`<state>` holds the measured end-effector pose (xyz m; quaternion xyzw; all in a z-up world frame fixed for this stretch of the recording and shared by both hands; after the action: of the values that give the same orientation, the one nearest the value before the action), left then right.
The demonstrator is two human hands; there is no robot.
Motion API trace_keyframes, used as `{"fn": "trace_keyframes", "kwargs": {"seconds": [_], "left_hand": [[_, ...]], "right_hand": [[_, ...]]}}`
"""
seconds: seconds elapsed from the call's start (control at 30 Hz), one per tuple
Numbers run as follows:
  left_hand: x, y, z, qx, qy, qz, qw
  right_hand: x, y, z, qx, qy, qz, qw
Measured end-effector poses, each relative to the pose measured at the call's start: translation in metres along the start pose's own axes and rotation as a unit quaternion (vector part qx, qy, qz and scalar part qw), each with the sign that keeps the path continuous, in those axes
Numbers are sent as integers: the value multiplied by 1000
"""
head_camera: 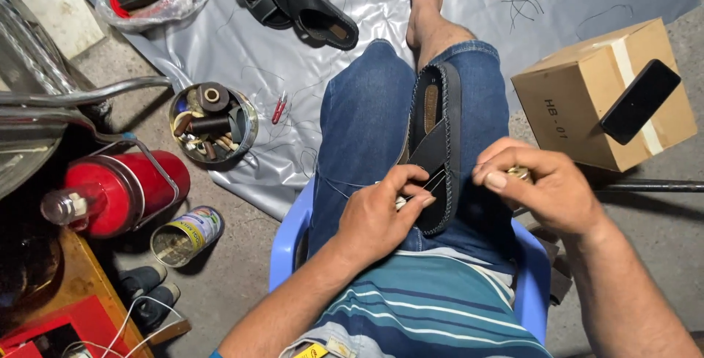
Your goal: The person is hand-stitching the upper part of a black sandal to its sole using a needle and thread.
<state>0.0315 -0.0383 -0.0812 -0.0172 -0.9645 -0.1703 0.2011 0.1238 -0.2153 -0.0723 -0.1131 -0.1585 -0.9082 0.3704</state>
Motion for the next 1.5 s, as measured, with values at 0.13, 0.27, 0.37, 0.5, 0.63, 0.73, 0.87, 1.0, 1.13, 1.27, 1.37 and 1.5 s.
{"fn": "trace_keyframes", "kwargs": {"seconds": [0.13, 0.27, 0.37, 0.5, 0.63, 0.73, 0.87, 1.0, 1.13, 1.27, 1.37, 1.5], "left_hand": [[0, 0, 9, 212, 180, 48, 959], [-7, -7, 20, 473, 134, 55, 869], [-10, 2, 6, 505, 126, 42, 853], [-4, 16, -7, 166, 214, 67, 960], [2, 13, -9, -5, 152, 92, 984], [7, 4, -8, -95, 66, 124, 985], [9, 3, -11, -158, 22, 128, 979], [13, 18, -33, -104, -101, 140, 979], [39, 51, -86, 234, -324, 294, 868], [20, 38, -59, 258, -141, 241, 925], [2, 21, -25, -35, -102, 18, 994], [-21, 10, 3, -50, -70, -23, 996]], "right_hand": [[-7, -22, 14, 166, -34, 42, 985], [-17, -36, 24, 302, 135, -17, 943], [-29, -7, 6, 218, 127, -62, 966], [-34, 158, -119, -334, -63, -126, 932], [-14, 194, -121, -23, -94, -536, 838], [2, 83, -25, 423, 85, -296, 853], [-6, 2, 12, 386, 179, -72, 902], [-9, -13, 8, 348, 177, -79, 917], [-10, -11, -13, 312, 27, -72, 947], [-11, -8, -17, 286, 15, -57, 956], [-12, -7, -15, 249, 35, -49, 967], [-19, -7, -11, 182, -1, -68, 981]]}}
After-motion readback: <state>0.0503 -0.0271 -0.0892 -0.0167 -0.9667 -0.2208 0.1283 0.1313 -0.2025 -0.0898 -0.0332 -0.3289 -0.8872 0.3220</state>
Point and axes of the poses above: each hand's wrist, its own x-axis away from the middle knuckle, its own y-axis out of the back of the hand, z = x × y, the point moved 4 cm from there along -x, towards the middle knuckle, and after that the axes turned 7 degrees about x, right-handed, at the moved point
